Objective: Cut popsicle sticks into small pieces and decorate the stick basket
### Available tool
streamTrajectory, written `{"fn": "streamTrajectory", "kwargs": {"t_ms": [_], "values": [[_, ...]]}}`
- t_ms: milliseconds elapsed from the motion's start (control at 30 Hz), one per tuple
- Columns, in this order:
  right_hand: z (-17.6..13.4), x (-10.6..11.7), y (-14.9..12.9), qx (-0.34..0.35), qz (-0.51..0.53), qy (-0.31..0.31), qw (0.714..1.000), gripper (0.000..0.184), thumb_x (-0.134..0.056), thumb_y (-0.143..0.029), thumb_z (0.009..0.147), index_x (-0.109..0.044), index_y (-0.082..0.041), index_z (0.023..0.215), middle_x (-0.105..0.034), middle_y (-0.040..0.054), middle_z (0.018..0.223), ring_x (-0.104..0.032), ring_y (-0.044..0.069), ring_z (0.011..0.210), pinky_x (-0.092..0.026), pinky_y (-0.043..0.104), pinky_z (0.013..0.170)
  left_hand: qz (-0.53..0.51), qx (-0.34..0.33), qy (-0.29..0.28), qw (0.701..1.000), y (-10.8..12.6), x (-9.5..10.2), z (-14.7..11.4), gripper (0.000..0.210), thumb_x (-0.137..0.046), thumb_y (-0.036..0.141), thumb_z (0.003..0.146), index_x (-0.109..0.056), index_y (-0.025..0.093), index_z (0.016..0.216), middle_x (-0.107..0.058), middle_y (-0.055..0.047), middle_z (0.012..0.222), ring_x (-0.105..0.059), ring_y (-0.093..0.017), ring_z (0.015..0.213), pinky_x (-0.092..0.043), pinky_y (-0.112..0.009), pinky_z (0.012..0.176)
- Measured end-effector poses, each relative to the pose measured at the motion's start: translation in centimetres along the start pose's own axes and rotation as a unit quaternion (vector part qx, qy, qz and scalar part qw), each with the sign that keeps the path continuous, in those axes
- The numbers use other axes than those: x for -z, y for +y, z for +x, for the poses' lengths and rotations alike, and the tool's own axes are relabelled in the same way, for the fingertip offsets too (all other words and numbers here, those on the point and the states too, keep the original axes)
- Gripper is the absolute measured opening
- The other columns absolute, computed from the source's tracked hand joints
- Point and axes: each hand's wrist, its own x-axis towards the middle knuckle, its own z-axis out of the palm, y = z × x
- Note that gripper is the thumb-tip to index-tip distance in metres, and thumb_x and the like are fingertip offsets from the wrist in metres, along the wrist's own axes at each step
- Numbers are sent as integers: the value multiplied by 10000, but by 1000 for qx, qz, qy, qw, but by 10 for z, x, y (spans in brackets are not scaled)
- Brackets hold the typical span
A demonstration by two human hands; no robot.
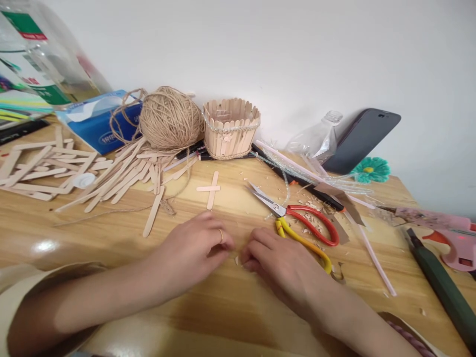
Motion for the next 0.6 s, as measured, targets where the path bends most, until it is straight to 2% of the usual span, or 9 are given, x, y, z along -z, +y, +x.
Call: {"fn": "streamTrajectory", "kwargs": {"t_ms": [133, 267, 400, 600], "values": [[6, 2, -2, 20, -52, 5, 998, 94, -562, -68, 812, -585, -159, 806, -587, 33, 805, -540, 175, 695, -399, 277, 589, 21, -6, -11, 1000, 0, 0, 0, 149, -540, 123, 810, -678, 159, 763, -666, -38, 754, -548, -195, 791, -422, -346, 786], [6, 5, -3, 20, -3, 31, 999, 129, -503, -76, 850, -587, -172, 832, -591, 24, 801, -536, 154, 667, -399, 256, 572, 28, -4, -13, 1000, 0, -1, -1, 165, -523, 136, 825, -679, 164, 781, -661, -42, 754, -546, -198, 799, -430, -342, 768], [-2, 7, -3, -14, 46, 74, 996, 145, -474, -119, 878, -587, -162, 798, -589, 32, 767, -542, 156, 682, -419, 252, 598, 45, -12, -6, 999, 1, -3, -2, 176, -509, 177, 844, -674, 169, 784, -657, -43, 753, -539, -192, 795, -437, -328, 750], [-9, -6, -6, -51, 19, 97, 994, 165, -502, -139, 861, -609, -159, 737, -585, 33, 714, -547, 166, 644, -392, 263, 560, 92, -23, -1, 995, 6, -8, -3, 198, -520, 244, 843, -680, 168, 754, -644, -53, 738, -522, -203, 799, -450, -312, 687]]}}
